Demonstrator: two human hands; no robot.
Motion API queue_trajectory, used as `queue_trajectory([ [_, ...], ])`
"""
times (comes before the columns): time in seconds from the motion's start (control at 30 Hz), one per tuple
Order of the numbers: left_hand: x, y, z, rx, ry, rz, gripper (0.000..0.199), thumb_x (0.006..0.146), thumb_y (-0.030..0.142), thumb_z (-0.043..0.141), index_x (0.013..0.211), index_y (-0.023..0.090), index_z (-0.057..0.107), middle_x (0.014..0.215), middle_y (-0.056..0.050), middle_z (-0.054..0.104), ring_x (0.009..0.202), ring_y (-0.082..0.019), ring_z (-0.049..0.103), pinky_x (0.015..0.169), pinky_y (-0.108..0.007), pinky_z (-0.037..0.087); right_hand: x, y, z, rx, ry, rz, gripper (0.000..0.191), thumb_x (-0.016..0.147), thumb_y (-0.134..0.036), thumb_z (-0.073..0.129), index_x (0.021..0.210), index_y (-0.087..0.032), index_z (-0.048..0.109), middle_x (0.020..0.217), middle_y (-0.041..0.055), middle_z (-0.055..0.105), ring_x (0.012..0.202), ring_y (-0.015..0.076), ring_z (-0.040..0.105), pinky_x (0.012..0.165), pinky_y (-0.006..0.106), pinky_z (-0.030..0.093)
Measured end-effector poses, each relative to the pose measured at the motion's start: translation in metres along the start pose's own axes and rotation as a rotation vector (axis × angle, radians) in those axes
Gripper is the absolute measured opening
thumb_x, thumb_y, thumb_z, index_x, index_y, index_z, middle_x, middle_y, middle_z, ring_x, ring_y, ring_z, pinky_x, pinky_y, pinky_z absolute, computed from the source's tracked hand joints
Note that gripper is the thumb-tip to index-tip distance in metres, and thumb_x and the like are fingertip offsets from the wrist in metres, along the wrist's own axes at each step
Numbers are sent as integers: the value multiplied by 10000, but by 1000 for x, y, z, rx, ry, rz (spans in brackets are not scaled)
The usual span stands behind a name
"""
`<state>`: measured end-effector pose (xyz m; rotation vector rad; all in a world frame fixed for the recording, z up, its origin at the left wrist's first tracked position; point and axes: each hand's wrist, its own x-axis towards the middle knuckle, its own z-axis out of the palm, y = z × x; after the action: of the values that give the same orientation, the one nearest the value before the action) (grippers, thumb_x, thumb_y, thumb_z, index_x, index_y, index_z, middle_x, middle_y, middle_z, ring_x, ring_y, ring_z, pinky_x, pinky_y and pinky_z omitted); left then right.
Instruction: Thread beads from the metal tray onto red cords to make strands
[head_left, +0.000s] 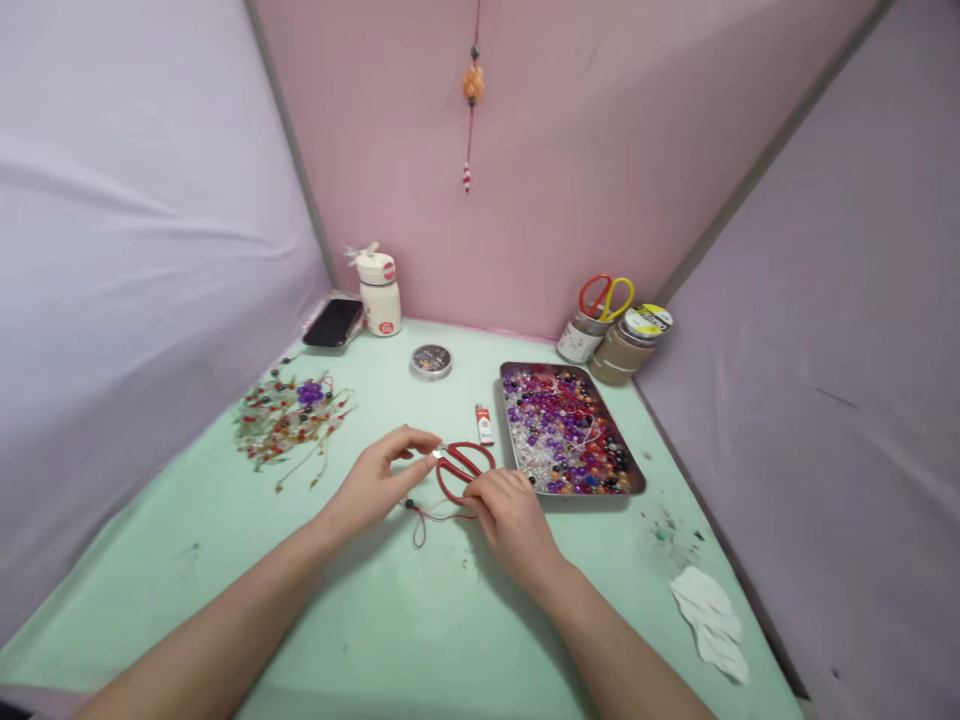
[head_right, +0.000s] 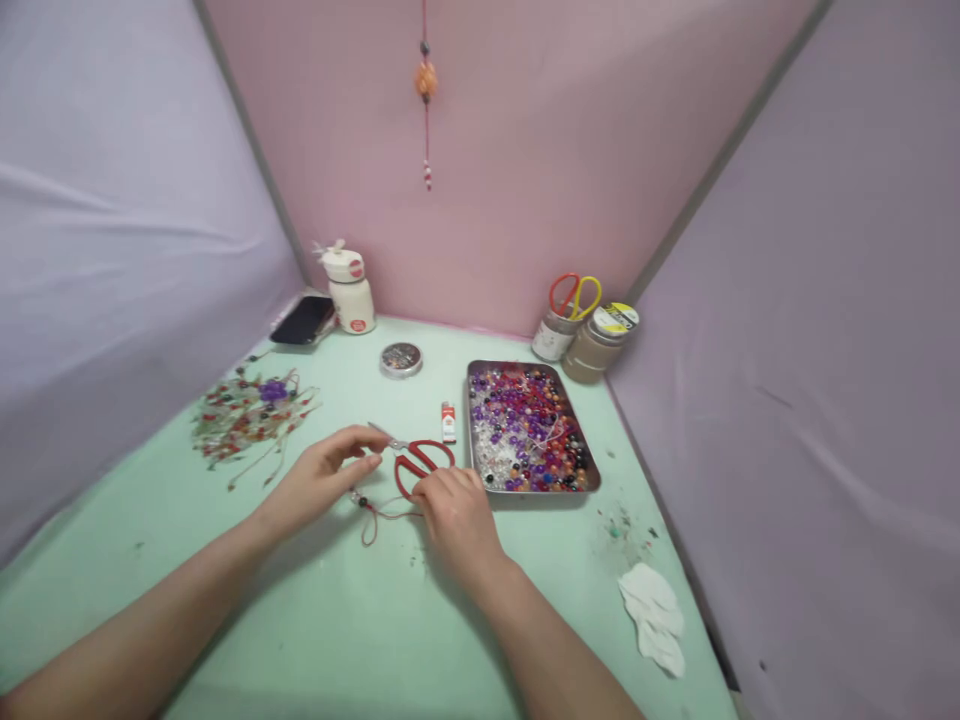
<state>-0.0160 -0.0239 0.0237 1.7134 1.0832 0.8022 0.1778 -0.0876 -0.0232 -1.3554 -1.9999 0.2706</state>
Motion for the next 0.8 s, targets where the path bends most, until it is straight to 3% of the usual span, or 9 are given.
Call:
queue_trajectory([
  [0.17, 22, 22, -62, -182, 144, -166, 428, 688, 372, 707, 1075, 207, 626, 1062, -78, 664, 1012, -213, 598, 872, -338, 452, -4, -4, 5, 65, -59, -44, 130, 905, -155, 491, 792, -185, 548, 762, 25, 600, 739, 162, 534, 697, 286, 382],
  [0.23, 45, 19, -91, -282, 306, -223, 412, 648, 308, 740, 1027, 191, 632, 1020, -75, 666, 973, -189, 609, 851, -310, 458, -6, -6, 7, 72, -77, -55, 131, 898, -146, 501, 780, -186, 540, 748, 19, 597, 724, 160, 536, 681, 282, 385],
  [0.3, 75, 8, -118, -326, 611, -390, 266, 669, 262, 719, 892, 163, 612, 911, -58, 655, 907, -151, 611, 807, -262, 467, -7, -8, 8, 67, -89, -67, 130, 894, -142, 508, 775, -187, 537, 749, 17, 602, 715, 158, 539, 672, 281, 385],
  [0.4, 115, -15, -148, -281, 756, -523, 222, 746, 318, 661, 812, 142, 542, 862, -75, 619, 892, -174, 586, 753, -285, 478, -7, -9, 8, 45, -89, -96, 138, 898, -137, 495, 778, -188, 540, 743, 15, 599, 700, 154, 533, 656, 281, 382],
  [0.47, 134, -32, -162, -276, 748, -563, 252, 793, 360, 611, 757, 131, 512, 829, -58, 606, 847, -157, 577, 730, -271, 474, -7, -8, 7, 32, -70, -129, 147, 906, -134, 472, 792, -189, 547, 729, 16, 588, 691, 153, 527, 651, 284, 383],
  [0.57, 155, -56, -180, -388, 474, -681, 398, 871, 463, 474, 678, 116, 500, 741, -28, 597, 767, -120, 563, 701, -257, 480, -6, -4, 5, 19, -50, -144, 148, 912, -142, 462, 803, -192, 548, 726, 22, 585, 693, 157, 529, 651, 293, 395],
  [0.63, 166, -68, -191, -409, 390, -697, 412, 877, 466, 478, 665, 114, 509, 700, -23, 601, 757, -118, 572, 685, -256, 492, -5, -2, 4, 19, -54, -143, 134, 911, -141, 464, 825, -195, 552, 730, 27, 592, 690, 160, 531, 641, 297, 401],
  [0.73, 183, -84, -202, -341, 357, -679, 347, 850, 408, 568, 654, 122, 542, 641, -43, 612, 737, -149, 598, 651, -283, 517, -5, 1, 5, 46, -73, -148, 124, 905, -126, 472, 872, -204, 564, 755, 34, 613, 703, 163, 546, 640, 297, 416],
  [0.8, 192, -92, -206, -221, 400, -602, 292, 812, 354, 630, 631, 139, 554, 592, -61, 610, 703, -186, 617, 616, -327, 534, -3, 3, 6, 64, -82, -131, 123, 901, -121, 479, 877, -207, 563, 756, 33, 618, 705, 162, 554, 638, 293, 425],
])
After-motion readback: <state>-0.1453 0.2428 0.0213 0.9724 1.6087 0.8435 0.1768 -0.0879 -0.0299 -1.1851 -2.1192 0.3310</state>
